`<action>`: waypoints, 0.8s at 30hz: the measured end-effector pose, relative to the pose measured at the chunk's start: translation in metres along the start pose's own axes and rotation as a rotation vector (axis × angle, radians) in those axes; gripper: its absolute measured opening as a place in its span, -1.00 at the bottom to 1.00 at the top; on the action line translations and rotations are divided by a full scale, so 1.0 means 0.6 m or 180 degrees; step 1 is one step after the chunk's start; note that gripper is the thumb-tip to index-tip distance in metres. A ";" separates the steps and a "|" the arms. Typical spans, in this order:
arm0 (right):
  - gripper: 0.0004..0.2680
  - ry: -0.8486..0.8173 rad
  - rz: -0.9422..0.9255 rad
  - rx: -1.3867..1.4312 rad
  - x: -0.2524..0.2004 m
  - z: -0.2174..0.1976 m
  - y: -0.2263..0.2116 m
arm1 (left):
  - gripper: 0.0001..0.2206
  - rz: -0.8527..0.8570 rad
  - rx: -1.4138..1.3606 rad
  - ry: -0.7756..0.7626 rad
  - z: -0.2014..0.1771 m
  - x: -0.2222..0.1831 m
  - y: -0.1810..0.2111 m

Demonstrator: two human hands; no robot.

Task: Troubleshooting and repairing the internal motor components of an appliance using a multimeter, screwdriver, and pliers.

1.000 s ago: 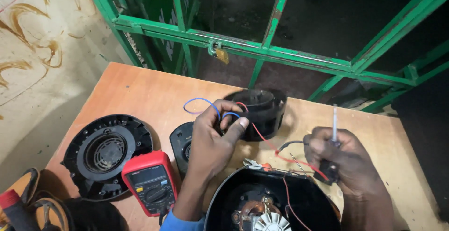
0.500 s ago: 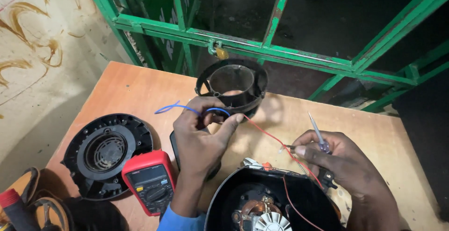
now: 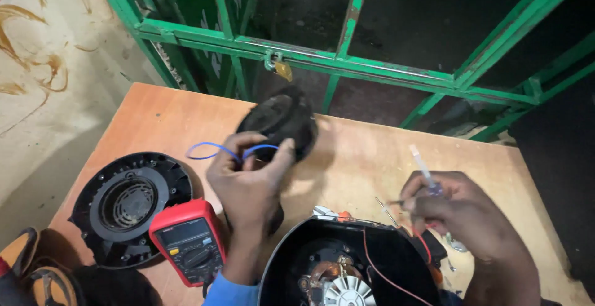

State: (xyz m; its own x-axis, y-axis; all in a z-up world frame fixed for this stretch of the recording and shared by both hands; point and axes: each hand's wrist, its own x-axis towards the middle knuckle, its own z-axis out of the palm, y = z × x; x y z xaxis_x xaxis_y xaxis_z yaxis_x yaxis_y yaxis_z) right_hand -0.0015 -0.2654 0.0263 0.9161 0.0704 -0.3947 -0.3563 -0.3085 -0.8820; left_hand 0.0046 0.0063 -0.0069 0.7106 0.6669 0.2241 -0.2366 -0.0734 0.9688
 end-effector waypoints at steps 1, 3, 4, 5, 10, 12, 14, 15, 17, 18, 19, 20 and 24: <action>-0.96 0.0010 0.0002 0.0000 -0.001 -0.010 0.006 | -0.77 -0.0002 -0.0006 -0.0008 -0.004 0.003 0.001; -0.92 0.0018 -0.0215 0.0339 -0.004 -0.028 0.017 | -0.82 0.0043 0.0076 -0.0322 -0.012 0.009 0.004; -0.92 0.0027 -0.0216 0.0335 -0.004 -0.031 0.022 | -0.82 0.0042 0.0068 -0.0326 -0.011 0.005 0.004; -0.92 0.0042 -0.0218 0.0386 -0.003 -0.034 0.026 | -0.84 0.0343 0.0906 -0.0525 -0.011 0.002 0.003; -0.91 -0.0020 -0.0541 0.0809 -0.009 -0.030 0.025 | -0.79 0.0977 0.1796 -0.1310 0.000 -0.010 -0.024; -0.89 -0.0076 -0.1011 0.0901 -0.021 -0.024 0.013 | -0.75 0.0713 0.2274 -0.1783 0.002 -0.010 -0.014; -0.88 -0.0117 -0.1051 0.1009 -0.021 -0.024 0.015 | -0.73 0.0618 0.2420 -0.1999 -0.001 -0.005 -0.006; -0.87 -0.0176 -0.1094 0.1116 -0.020 -0.023 0.014 | -0.72 0.0518 0.2571 -0.2198 -0.004 -0.002 -0.001; -0.86 -0.0116 -0.1164 0.1095 -0.023 -0.019 0.012 | -0.70 0.0534 0.2664 -0.2287 -0.007 0.002 -0.007; -0.86 -0.0058 -0.1234 0.1071 -0.024 -0.017 0.011 | -0.68 0.0548 0.2756 -0.2374 -0.009 0.003 -0.010; -0.86 -0.0055 -0.1230 0.1070 -0.029 -0.011 0.004 | -0.68 0.0546 0.2753 -0.2378 -0.010 0.003 -0.004; -0.86 0.0134 -0.1397 0.1023 -0.034 -0.006 -0.002 | -0.71 0.0417 0.2766 -0.2442 -0.010 0.002 0.002; -0.85 0.0539 -0.1666 0.1049 -0.044 0.012 -0.015 | -0.69 0.0459 0.2775 -0.2529 -0.016 0.005 -0.002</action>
State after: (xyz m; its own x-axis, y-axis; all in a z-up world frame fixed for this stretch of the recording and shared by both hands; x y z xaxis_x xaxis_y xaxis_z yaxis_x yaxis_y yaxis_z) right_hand -0.0239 -0.2577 0.0429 0.9909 -0.0266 0.1318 0.1327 0.0358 -0.9905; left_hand 0.0008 0.0154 -0.0086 0.9990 -0.0132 0.0418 -0.0358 -0.7950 0.6056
